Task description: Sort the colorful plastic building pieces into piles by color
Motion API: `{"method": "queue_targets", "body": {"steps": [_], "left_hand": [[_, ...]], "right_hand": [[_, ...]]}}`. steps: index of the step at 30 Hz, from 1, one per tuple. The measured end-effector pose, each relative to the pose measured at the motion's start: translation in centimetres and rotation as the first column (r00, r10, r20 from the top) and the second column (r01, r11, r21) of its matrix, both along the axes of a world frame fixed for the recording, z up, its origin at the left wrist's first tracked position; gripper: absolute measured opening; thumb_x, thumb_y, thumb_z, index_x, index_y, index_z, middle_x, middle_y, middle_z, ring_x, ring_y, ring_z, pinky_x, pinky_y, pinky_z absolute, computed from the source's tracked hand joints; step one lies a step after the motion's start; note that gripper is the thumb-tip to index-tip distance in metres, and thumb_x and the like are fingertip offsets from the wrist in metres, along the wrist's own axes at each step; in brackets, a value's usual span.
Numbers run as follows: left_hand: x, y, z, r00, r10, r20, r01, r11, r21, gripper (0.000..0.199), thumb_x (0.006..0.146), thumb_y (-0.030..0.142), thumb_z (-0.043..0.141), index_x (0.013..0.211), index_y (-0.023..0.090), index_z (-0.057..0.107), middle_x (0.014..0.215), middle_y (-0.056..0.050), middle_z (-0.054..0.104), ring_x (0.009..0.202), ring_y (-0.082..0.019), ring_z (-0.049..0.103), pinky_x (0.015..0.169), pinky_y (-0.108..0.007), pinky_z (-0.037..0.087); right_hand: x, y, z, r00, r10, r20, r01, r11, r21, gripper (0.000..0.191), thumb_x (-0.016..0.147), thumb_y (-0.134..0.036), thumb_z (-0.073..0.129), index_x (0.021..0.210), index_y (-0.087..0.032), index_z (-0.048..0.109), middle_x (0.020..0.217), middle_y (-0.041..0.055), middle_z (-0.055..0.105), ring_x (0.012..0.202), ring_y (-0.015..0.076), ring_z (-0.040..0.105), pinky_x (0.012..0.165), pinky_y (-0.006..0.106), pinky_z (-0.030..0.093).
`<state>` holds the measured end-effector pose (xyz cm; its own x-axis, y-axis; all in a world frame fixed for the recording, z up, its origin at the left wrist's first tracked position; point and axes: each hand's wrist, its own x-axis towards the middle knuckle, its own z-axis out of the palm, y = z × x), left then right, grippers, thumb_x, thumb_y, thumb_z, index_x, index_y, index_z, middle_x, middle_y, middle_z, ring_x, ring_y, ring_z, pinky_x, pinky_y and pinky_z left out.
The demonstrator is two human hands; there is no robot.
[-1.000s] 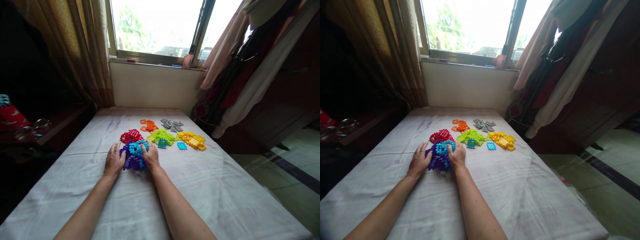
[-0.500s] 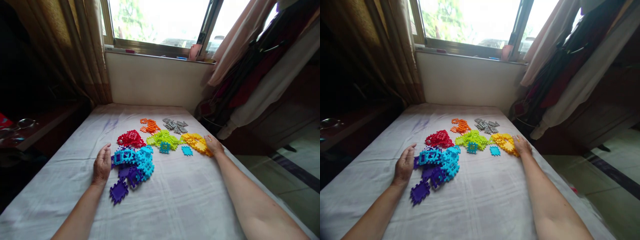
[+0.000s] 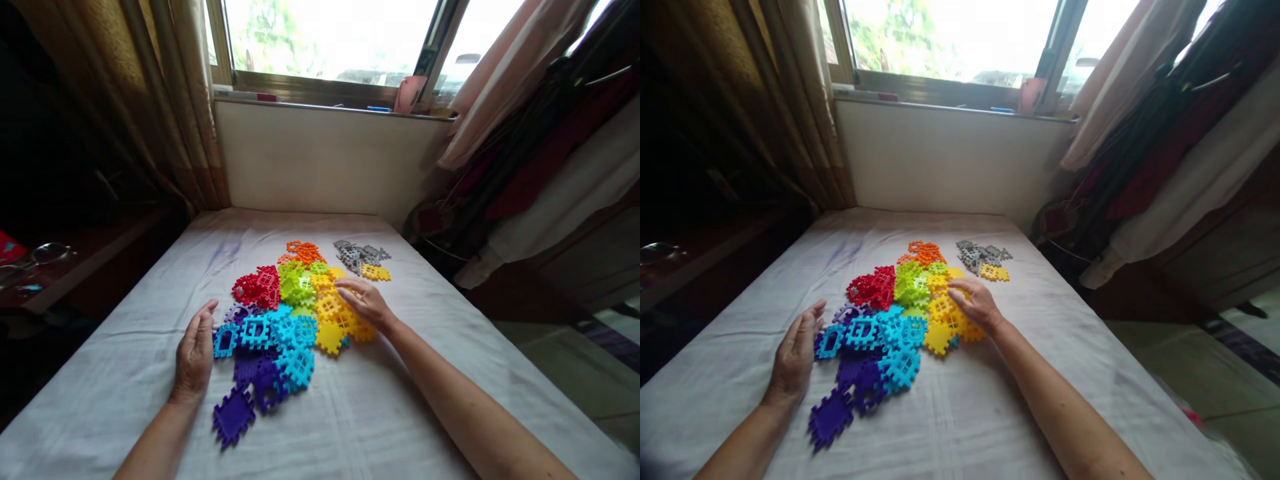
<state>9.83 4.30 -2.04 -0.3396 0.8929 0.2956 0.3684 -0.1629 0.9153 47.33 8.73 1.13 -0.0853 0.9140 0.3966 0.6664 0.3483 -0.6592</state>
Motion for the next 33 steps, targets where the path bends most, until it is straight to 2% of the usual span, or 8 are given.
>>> {"method": "queue_targets", "body": {"steps": [3,6,7,9,14,19,25,33], "left_hand": [[0.0,-0.2,0.0,0.999,0.010,0.032,-0.009,1.000,-0.018,0.060,0.094,0.064,0.037,0.129,0.021,0.060,0.140,-0.011,0.059,0.124,-0.026,0.058,0.109,-0.042,0.045],[0.1,-0.5,0.0,0.998,0.015,0.064,-0.014,1.000,-0.019,0.057,0.094,0.062,0.038,0.128,0.022,0.060,0.141,-0.010,0.058,0.128,-0.026,0.056,0.109,-0.042,0.046],[0.2,-0.5,0.0,0.997,0.015,0.070,-0.014,1.000,-0.017,0.056,0.095,0.062,0.038,0.128,0.022,0.061,0.141,-0.009,0.058,0.129,-0.026,0.055,0.110,-0.042,0.045],[0.2,-0.6,0.0,0.997,0.019,0.075,-0.018,1.000,-0.016,0.055,0.095,0.060,0.037,0.128,0.023,0.061,0.142,-0.008,0.058,0.130,-0.026,0.054,0.110,-0.042,0.045],[0.3,-0.9,-0.1,0.998,0.032,0.051,-0.031,0.999,-0.016,0.055,0.096,0.061,0.036,0.129,0.024,0.061,0.141,-0.008,0.058,0.130,-0.026,0.054,0.109,-0.041,0.046],[0.4,-1.0,0.1,1.000,0.024,0.019,-0.024,1.000,-0.019,0.057,0.097,0.060,0.034,0.131,0.023,0.059,0.141,-0.009,0.058,0.131,-0.025,0.053,0.111,-0.041,0.044],[0.8,-1.0,1.0,0.999,0.033,-0.016,-0.033,0.999,0.007,0.053,0.097,0.058,0.034,0.124,0.022,0.062,0.141,-0.008,0.058,0.137,-0.024,0.047,0.118,-0.041,0.034],[0.8,-0.7,1.6,0.997,0.027,-0.066,-0.021,0.996,0.091,0.053,0.097,0.059,0.036,0.120,0.019,0.063,0.134,-0.010,0.062,0.132,-0.024,0.051,0.116,-0.041,0.038]], "right_hand": [[3.6,4.3,1.4,0.946,-0.324,-0.010,0.324,0.946,-0.026,0.045,0.091,-0.052,0.044,0.106,-0.021,0.074,0.111,0.0090,0.074,0.109,0.0255,0.066,0.098,0.040,0.049],[8.5,9.2,1.1,0.712,-0.689,0.134,0.702,0.699,-0.134,0.051,0.090,-0.049,0.046,0.124,-0.018,0.067,0.129,0.0158,0.065,0.124,0.0321,0.056,0.107,0.051,0.039],[9.8,10.6,0.6,0.653,-0.739,0.168,0.757,0.624,-0.194,0.053,0.090,-0.049,0.046,0.130,-0.019,0.063,0.134,0.0164,0.061,0.127,0.0338,0.054,0.108,0.055,0.037],[11.3,12.9,-0.6,0.653,-0.732,0.194,0.754,0.603,-0.259,0.054,0.092,-0.049,0.044,0.135,-0.020,0.060,0.137,0.0166,0.059,0.129,0.0340,0.052,0.109,0.057,0.035],[8.8,16.9,-2.2,0.896,-0.430,0.115,0.444,0.842,-0.306,0.048,0.093,-0.046,0.050,0.130,-0.020,0.063,0.135,0.0111,0.063,0.130,0.0257,0.053,0.111,0.041,0.037],[2.2,18.8,-1.3,0.990,-0.131,0.049,0.140,0.937,-0.321,0.042,0.086,-0.039,0.062,0.124,-0.021,0.068,0.132,0.0075,0.066,0.128,0.0253,0.056,0.111,0.042,0.038],[-6.2,17.4,1.1,0.971,0.225,-0.077,-0.238,0.921,-0.309,0.046,0.084,-0.042,0.065,0.127,-0.025,0.066,0.131,0.0034,0.067,0.124,0.0237,0.060,0.110,0.041,0.042],[-15.4,12.0,3.3,0.802,0.594,0.057,-0.564,0.786,-0.253,0.057,0.079,-0.049,0.071,0.130,-0.026,0.064,0.139,0.0050,0.061,0.130,0.0249,0.055,0.111,0.039,0.042]]}}
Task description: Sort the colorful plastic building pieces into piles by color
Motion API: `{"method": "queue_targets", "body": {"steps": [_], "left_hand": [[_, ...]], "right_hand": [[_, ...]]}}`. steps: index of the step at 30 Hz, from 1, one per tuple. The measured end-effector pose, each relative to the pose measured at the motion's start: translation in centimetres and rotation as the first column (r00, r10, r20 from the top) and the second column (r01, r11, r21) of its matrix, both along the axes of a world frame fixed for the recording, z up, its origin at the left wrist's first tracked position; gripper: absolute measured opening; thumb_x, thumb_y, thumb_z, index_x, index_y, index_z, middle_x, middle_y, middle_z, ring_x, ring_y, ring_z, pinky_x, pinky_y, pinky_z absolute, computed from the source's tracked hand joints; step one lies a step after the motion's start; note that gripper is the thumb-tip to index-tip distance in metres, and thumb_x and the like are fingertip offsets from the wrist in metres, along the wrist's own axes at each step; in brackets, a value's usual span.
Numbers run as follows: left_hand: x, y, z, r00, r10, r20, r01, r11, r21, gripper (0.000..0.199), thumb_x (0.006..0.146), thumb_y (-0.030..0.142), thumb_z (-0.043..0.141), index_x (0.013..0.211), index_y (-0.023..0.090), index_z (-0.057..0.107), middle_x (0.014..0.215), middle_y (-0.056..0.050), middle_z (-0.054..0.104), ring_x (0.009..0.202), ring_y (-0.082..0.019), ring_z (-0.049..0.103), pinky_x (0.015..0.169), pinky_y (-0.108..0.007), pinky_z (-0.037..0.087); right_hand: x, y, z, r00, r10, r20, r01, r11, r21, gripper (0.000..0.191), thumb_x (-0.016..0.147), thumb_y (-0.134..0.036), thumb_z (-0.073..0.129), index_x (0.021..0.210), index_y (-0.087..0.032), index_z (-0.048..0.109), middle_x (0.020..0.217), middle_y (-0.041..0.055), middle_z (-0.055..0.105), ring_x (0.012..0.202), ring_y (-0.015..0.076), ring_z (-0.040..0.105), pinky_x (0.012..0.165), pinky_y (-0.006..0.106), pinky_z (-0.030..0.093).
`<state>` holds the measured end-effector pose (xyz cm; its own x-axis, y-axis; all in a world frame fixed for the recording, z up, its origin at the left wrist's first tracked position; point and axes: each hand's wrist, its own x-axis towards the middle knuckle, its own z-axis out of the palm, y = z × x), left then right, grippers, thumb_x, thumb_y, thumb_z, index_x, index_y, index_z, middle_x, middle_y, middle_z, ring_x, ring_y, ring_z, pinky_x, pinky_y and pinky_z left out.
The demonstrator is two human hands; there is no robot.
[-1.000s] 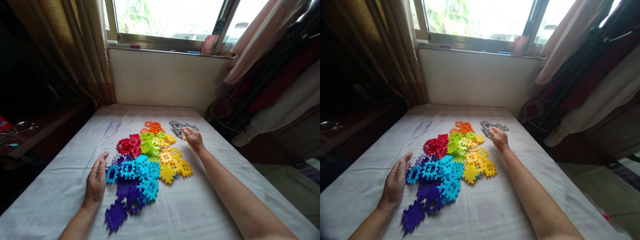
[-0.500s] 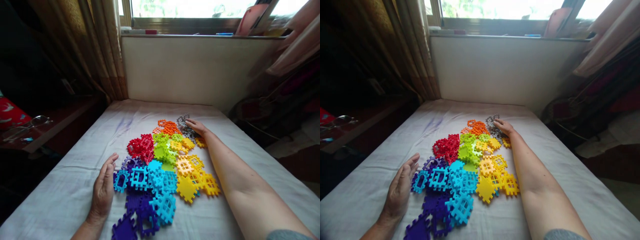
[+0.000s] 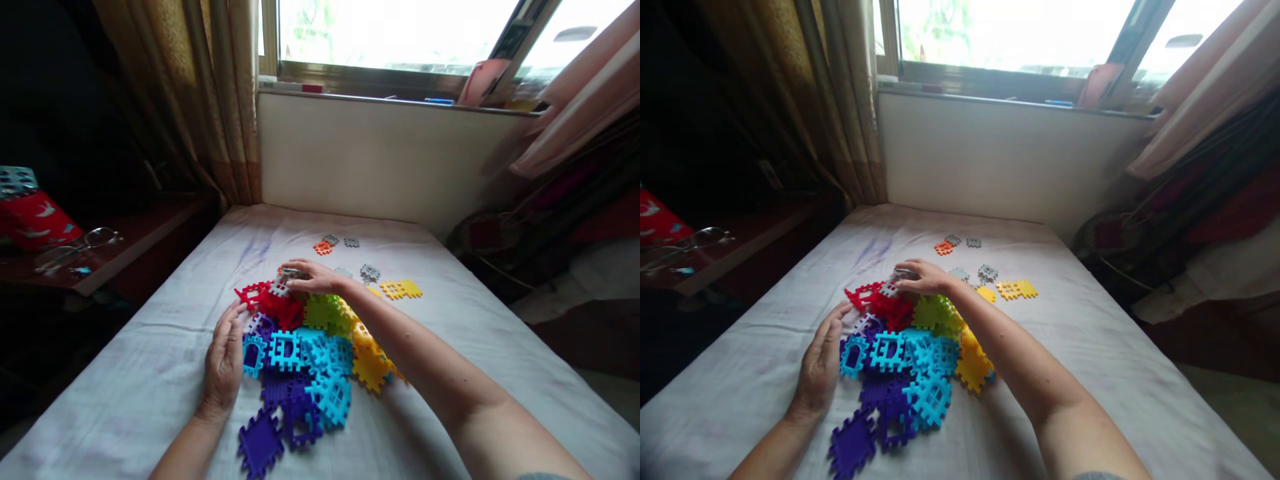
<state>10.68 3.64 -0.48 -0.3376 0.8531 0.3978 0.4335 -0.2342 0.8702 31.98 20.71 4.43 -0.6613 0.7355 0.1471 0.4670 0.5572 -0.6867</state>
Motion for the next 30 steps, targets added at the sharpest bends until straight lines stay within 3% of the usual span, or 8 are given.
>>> {"method": "queue_targets", "body": {"steps": [3,5,9,12,16,22,26,30], "left_hand": [[0.0,0.0,-0.1,1.000,0.013,0.005,-0.013,1.000,0.011,0.052,0.096,0.059,0.037,0.120,0.020,0.062,0.133,-0.011,0.062,0.132,-0.024,0.052,0.116,-0.041,0.038],[0.1,-0.1,-0.1,1.000,0.020,-0.007,-0.020,1.000,0.007,0.051,0.096,0.058,0.037,0.121,0.020,0.062,0.134,-0.010,0.061,0.132,-0.024,0.051,0.115,-0.041,0.039],[0.1,-0.3,-0.1,0.999,0.026,-0.036,-0.026,1.000,0.002,0.048,0.098,0.054,0.037,0.121,0.022,0.063,0.136,-0.009,0.059,0.134,-0.023,0.049,0.116,-0.040,0.038],[0.1,-0.5,-0.2,0.998,0.033,-0.044,-0.034,0.999,-0.005,0.046,0.098,0.052,0.037,0.121,0.022,0.064,0.137,-0.009,0.059,0.135,-0.023,0.048,0.117,-0.041,0.036],[0.2,-0.7,0.0,0.999,0.012,-0.035,-0.012,1.000,-0.016,0.044,0.099,0.049,0.038,0.123,0.022,0.063,0.139,-0.009,0.058,0.136,-0.023,0.047,0.117,-0.043,0.035],[0.2,-0.4,-0.4,0.998,-0.036,0.049,0.037,0.999,-0.016,0.043,0.099,0.049,0.041,0.123,0.022,0.063,0.142,-0.010,0.055,0.135,-0.023,0.048,0.115,-0.042,0.038],[0.1,0.1,-0.7,0.999,-0.043,0.027,0.043,0.999,0.020,0.045,0.097,0.051,0.042,0.122,0.020,0.063,0.143,-0.012,0.053,0.135,-0.025,0.048,0.116,-0.044,0.037],[0.2,0.2,-0.6,0.996,-0.042,-0.083,0.044,0.999,0.027,0.048,0.096,0.053,0.042,0.123,0.018,0.061,0.144,-0.015,0.049,0.140,-0.027,0.043,0.118,-0.047,0.034]], "right_hand": [[-0.5,0.1,0.7,1.000,-0.011,-0.022,0.010,1.000,-0.020,0.051,0.086,-0.051,0.063,0.131,-0.028,0.063,0.134,0.0048,0.064,0.123,0.0230,0.060,0.104,0.038,0.048],[0.7,1.6,1.0,0.971,-0.237,0.016,0.236,0.971,0.024,0.043,0.089,-0.047,0.059,0.127,-0.028,0.066,0.131,0.0062,0.066,0.122,0.0235,0.060,0.104,0.040,0.047],[5.1,6.2,0.5,0.549,-0.811,0.203,0.802,0.579,0.144,0.054,0.087,-0.051,0.060,0.135,-0.027,0.060,0.147,0.0159,0.050,0.136,0.0359,0.044,0.108,0.060,0.036],[7.6,8.8,-1.0,0.352,-0.866,0.355,0.908,0.408,0.094,0.068,0.087,-0.062,0.053,0.146,-0.028,0.048,0.154,0.0213,0.038,0.138,0.0427,0.039,0.105,0.068,0.032],[7.4,9.9,-2.9,0.452,-0.752,0.480,0.811,0.571,0.130,0.066,0.088,-0.065,0.049,0.145,-0.032,0.049,0.154,0.0160,0.040,0.142,0.0405,0.034,0.110,0.067,0.025],[2.6,6.5,-1.6,0.895,-0.247,0.372,0.268,0.963,-0.007,0.049,0.091,-0.053,0.051,0.133,-0.030,0.063,0.143,0.0042,0.057,0.138,0.0280,0.045,0.116,0.045,0.032],[2.9,1.0,1.0,0.976,-0.031,0.217,0.056,0.992,-0.110,0.052,0.089,-0.054,0.056,0.135,-0.029,0.061,0.140,0.0032,0.060,0.128,0.0247,0.055,0.110,0.040,0.042],[9.0,-5.2,1.4,0.878,-0.448,0.167,0.444,0.894,0.066,0.050,0.091,-0.049,0.054,0.137,-0.029,0.058,0.139,0.0052,0.060,0.131,0.0237,0.053,0.111,0.041,0.040]]}}
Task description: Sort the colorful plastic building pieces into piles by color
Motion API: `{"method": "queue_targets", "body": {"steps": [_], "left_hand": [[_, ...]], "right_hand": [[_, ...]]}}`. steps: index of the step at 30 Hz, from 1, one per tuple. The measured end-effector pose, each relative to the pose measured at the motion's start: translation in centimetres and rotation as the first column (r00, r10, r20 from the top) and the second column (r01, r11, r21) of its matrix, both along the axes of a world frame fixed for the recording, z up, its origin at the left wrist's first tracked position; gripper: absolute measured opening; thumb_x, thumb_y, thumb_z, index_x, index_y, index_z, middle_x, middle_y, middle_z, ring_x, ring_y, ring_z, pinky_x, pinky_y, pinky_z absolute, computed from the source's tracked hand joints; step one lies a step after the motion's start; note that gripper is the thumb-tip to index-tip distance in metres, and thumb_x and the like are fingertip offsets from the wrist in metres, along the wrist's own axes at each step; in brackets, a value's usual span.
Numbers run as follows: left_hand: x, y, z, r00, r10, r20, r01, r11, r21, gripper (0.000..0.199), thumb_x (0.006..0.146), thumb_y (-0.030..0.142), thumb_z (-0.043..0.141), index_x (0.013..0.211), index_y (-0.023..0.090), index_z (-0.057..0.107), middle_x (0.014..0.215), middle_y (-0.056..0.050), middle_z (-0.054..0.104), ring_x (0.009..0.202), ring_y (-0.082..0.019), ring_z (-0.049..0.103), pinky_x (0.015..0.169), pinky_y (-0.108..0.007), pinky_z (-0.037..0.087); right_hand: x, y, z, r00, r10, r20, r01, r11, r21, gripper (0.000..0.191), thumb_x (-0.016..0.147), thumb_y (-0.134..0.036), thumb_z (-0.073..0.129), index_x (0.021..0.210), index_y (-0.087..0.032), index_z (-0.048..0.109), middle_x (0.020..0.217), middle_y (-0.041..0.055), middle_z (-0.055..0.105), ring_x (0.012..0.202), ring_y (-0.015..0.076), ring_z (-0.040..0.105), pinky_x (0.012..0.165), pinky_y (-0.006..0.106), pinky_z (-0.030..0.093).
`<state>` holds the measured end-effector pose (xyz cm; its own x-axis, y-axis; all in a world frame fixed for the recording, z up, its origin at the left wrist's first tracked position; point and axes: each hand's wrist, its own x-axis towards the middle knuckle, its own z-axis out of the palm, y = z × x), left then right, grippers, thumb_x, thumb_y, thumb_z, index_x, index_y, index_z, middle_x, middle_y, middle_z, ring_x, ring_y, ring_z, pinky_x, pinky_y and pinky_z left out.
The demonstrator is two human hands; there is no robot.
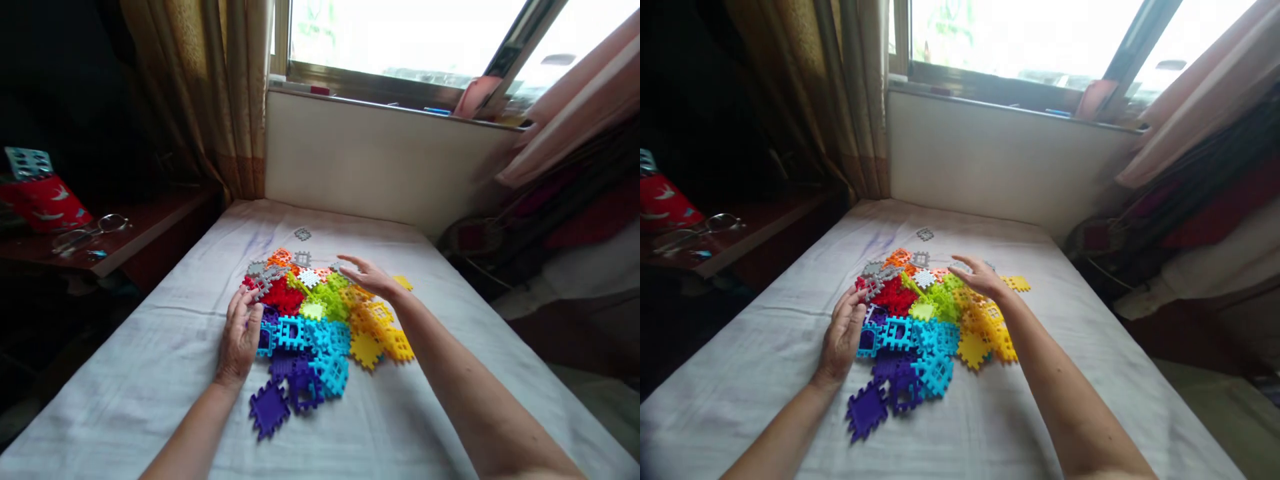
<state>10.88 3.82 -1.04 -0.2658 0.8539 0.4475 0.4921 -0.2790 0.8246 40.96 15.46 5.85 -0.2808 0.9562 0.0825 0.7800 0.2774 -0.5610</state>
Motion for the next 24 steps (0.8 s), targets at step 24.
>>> {"method": "queue_targets", "body": {"steps": [24], "left_hand": [[-3.8,-2.9,0.3,0.921,-0.325,-0.216,0.244,0.911,-0.332,0.064,0.087,0.046,0.049,0.144,0.016,0.047,0.159,-0.018,0.028,0.142,-0.031,0.039,0.117,-0.047,0.033]], "right_hand": [[-12.8,-9.0,-0.6,0.858,-0.190,-0.477,0.184,0.981,-0.060,0.044,0.086,-0.031,0.058,0.129,-0.025,0.063,0.122,0.0057,0.069,0.106,0.0196,0.067,0.095,0.035,0.053]]}}
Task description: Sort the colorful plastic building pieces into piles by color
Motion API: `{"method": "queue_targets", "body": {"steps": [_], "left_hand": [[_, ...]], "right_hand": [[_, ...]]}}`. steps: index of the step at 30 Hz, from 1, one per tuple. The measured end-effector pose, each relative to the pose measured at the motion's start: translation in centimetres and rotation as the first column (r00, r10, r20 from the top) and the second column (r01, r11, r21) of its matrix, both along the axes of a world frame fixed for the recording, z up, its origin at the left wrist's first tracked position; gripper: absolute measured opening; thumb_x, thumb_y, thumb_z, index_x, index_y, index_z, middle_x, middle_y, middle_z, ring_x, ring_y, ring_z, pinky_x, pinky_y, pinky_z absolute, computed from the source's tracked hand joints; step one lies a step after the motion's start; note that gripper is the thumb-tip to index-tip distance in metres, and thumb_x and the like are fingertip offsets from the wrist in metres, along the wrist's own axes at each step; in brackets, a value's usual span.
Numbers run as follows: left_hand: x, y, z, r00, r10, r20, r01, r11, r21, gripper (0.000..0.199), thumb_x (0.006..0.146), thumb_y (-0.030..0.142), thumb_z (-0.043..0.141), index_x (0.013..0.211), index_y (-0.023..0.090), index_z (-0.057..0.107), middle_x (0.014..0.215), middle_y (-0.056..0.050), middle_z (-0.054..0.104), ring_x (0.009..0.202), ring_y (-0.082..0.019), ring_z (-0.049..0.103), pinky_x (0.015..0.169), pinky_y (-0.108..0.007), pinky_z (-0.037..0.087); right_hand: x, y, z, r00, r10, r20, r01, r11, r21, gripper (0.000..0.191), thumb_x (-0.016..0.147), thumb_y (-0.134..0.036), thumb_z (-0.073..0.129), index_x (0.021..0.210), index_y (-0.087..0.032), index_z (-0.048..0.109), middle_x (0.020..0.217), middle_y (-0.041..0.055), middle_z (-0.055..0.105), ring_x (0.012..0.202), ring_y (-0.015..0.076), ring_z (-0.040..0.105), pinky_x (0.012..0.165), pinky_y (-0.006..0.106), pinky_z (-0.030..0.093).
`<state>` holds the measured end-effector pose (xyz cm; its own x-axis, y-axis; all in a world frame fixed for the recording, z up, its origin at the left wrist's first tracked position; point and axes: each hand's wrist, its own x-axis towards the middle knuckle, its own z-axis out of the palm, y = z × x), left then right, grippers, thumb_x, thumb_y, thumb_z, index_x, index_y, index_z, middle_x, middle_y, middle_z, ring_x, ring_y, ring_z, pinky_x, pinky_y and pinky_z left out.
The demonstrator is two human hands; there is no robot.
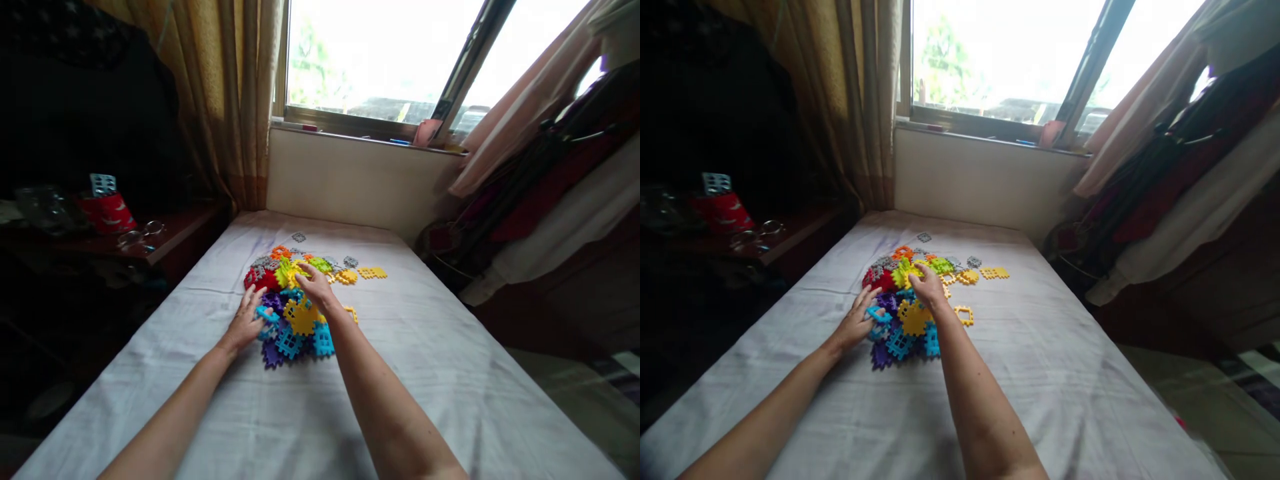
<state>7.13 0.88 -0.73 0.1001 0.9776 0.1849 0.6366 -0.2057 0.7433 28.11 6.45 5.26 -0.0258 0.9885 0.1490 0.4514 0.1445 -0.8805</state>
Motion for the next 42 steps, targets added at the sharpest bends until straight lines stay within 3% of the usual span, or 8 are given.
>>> {"method": "queue_targets", "body": {"steps": [5,8,11,17,22,28,36,42], "left_hand": [[-3.7,-2.9,0.3,0.967,-0.188,-0.170,0.190,0.982,-0.004,0.065,0.085,0.039,0.049,0.146,0.017,0.045,0.156,-0.013,0.040,0.146,-0.028,0.033,0.120,-0.044,0.028],[-2.4,-4.9,-0.1,0.925,-0.253,-0.284,0.270,0.963,0.020,0.090,0.075,0.051,0.066,0.153,0.022,0.032,0.160,-0.014,0.033,0.147,-0.032,0.030,0.119,-0.048,0.029],[1.0,-6.1,-0.3,0.909,-0.183,-0.374,0.223,0.973,0.065,0.105,0.061,0.051,0.079,0.152,0.028,0.034,0.160,-0.015,0.032,0.146,-0.038,0.030,0.117,-0.054,0.030],[5.3,-4.5,1.4,0.959,-0.087,-0.271,0.125,0.984,0.126,0.074,0.074,0.040,0.068,0.143,0.025,0.047,0.141,-0.013,0.054,0.129,-0.030,0.054,0.107,-0.043,0.045],[5.5,-0.7,4.8,0.992,0.009,-0.129,0.000,0.998,0.069,0.061,0.078,0.042,0.064,0.134,0.021,0.055,0.127,-0.011,0.065,0.117,-0.028,0.062,0.100,-0.040,0.049],[2.9,5.3,8.3,0.985,0.125,-0.123,-0.124,0.992,0.012,0.059,0.082,0.043,0.059,0.136,0.020,0.054,0.124,-0.009,0.068,0.107,-0.025,0.067,0.095,-0.035,0.051],[-3.1,10.0,3.8,0.924,0.108,-0.368,-0.132,0.990,-0.041,0.076,0.080,0.067,0.047,0.134,0.014,0.055,0.135,-0.016,0.061,0.127,-0.031,0.056,0.107,-0.039,0.042],[0.0,11.1,2.2,0.911,0.063,-0.409,-0.084,0.996,-0.034,0.079,0.079,0.073,0.047,0.136,0.019,0.054,0.134,-0.015,0.063,0.127,-0.032,0.055,0.107,-0.042,0.039]], "right_hand": [[7.4,-6.8,-0.1,0.899,0.043,0.435,-0.025,0.999,-0.046,0.079,0.072,-0.049,0.076,0.144,-0.029,0.050,0.152,0.0124,0.045,0.143,0.0323,0.037,0.114,0.052,0.033],[9.9,-10.8,-1.4,0.766,0.165,0.621,-0.014,0.971,-0.241,0.111,0.055,-0.052,0.086,0.152,-0.033,0.037,0.158,0.0158,0.033,0.147,0.0405,0.026,0.114,0.061,0.027],[8.5,-12.0,-2.8,0.754,0.120,0.646,-0.034,0.989,-0.144,0.110,0.057,-0.045,0.086,0.153,-0.034,0.034,0.157,0.0132,0.037,0.145,0.0380,0.031,0.115,0.058,0.028],[3.1,-8.4,-3.3,0.914,-0.014,0.407,-0.020,0.997,0.079,0.070,0.075,-0.025,0.068,0.143,-0.028,0.049,0.133,0.0082,0.062,0.124,0.0251,0.057,0.109,0.042,0.044],[0.5,-3.8,0.0,0.967,0.008,0.256,-0.035,0.994,0.102,0.061,0.075,-0.029,0.071,0.134,-0.026,0.058,0.129,0.0076,0.064,0.123,0.0253,0.058,0.107,0.040,0.045],[4.1,2.4,2.8,0.969,-0.118,0.219,0.098,0.990,0.100,0.054,0.086,-0.036,0.062,0.137,-0.021,0.055,0.135,0.0123,0.060,0.107,0.0216,0.066,0.096,0.035,0.051],[18.9,4.3,-3.5,0.728,-0.530,0.435,0.588,0.809,0.001,0.052,0.083,-0.050,0.060,0.128,-0.024,0.061,0.139,0.0182,0.054,0.138,0.0393,0.039,0.109,0.069,0.023],[14.4,6.1,-5.2,0.778,-0.400,0.485,0.468,0.883,-0.022,0.052,0.088,-0.054,0.055,0.125,-0.019,0.063,0.134,0.0183,0.058,0.135,0.0404,0.042,0.111,0.068,0.021]]}}
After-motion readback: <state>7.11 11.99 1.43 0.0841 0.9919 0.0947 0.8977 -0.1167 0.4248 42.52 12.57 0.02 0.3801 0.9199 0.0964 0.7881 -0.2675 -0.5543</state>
